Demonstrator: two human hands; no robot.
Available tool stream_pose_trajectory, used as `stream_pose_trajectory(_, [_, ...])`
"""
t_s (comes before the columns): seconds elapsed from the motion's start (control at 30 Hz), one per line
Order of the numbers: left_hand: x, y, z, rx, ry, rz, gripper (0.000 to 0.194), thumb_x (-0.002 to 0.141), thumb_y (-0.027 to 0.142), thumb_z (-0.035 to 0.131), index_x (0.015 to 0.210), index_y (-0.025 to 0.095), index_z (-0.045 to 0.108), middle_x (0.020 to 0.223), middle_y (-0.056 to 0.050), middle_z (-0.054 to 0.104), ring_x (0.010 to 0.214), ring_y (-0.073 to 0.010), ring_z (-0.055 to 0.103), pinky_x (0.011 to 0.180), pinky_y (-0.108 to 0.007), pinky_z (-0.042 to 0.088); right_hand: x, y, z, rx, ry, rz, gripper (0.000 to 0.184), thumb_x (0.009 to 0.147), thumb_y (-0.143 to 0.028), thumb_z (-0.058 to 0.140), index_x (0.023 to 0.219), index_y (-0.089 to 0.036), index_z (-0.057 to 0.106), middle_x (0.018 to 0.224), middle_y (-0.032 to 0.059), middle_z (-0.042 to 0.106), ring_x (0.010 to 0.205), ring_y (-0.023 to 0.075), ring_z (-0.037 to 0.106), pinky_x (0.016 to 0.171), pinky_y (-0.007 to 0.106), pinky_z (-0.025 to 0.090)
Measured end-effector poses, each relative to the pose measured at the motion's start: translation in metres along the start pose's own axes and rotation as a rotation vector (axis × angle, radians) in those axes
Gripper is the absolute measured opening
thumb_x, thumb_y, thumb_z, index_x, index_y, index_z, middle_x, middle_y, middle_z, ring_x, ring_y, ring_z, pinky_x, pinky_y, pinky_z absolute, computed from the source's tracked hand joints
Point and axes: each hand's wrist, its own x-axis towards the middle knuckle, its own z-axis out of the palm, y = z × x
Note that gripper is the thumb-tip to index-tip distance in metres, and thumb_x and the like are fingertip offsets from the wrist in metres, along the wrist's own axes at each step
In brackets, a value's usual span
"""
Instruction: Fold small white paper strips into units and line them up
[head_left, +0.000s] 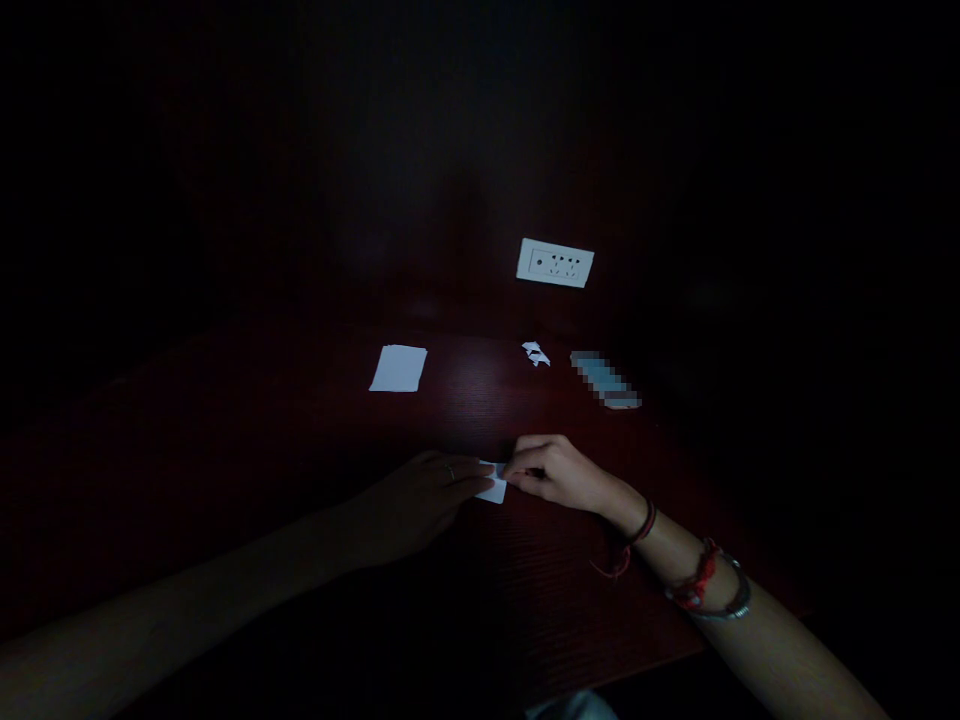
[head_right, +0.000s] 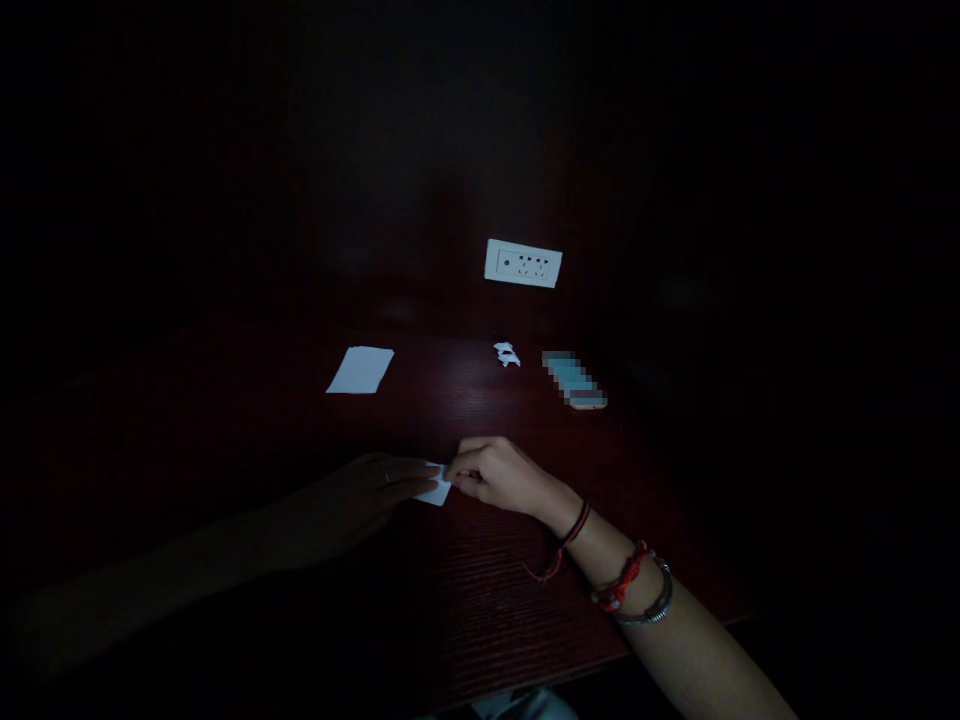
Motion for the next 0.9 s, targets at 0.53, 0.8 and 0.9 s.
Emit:
stream_pose_trajectory(0.53, [-0.001, -0.0012, 0.0022, 0.02, -0.03, -0.018, 0.053, 0.08, 0.007, 0.038, 0.129, 0.023, 0.026, 0.128, -0.003, 0.038, 0.112, -0.0193, 0.037, 0.092, -0.036, 0.031, -0.0024, 0.0006, -0.004, -0.104, -0.085, -0.075, 0.018, 0.082, -0.015, 0.044, 0.088, -0.015, 0.061, 0.082, 0.0031, 0.054, 0.072, 0.009, 0.051, 0.066, 0.019, 0.039])
stream_pose_trajectory(0.8, [0.002, -0.0033, 0.0038, 0.042, -0.041, 0.003, 0.05, 0.078, 0.006, 0.038, 0.125, 0.022, 0.034, 0.126, -0.003, 0.04, 0.111, -0.0194, 0.038, 0.091, -0.036, 0.031, -0.0022, 0.0004, -0.0044, -0.163, -0.103, -0.075, 0.02, 0.083, -0.016, 0.042, 0.09, -0.017, 0.061, 0.083, 0.0028, 0.054, 0.071, 0.0092, 0.051, 0.066, 0.02, 0.038])
stream_pose_trajectory(0.9, [0.0022, -0.0054, 0.0064, 0.066, -0.035, 0.025, 0.051, 0.077, 0.005, 0.037, 0.125, 0.023, 0.034, 0.127, -0.002, 0.04, 0.112, -0.0191, 0.038, 0.091, -0.036, 0.031, -0.0021, -0.0005, -0.0053, -0.187, -0.114, -0.077, 0.02, 0.084, -0.017, 0.041, 0.09, -0.018, 0.061, 0.082, 0.0025, 0.054, 0.069, 0.0089, 0.05, 0.065, 0.02, 0.038])
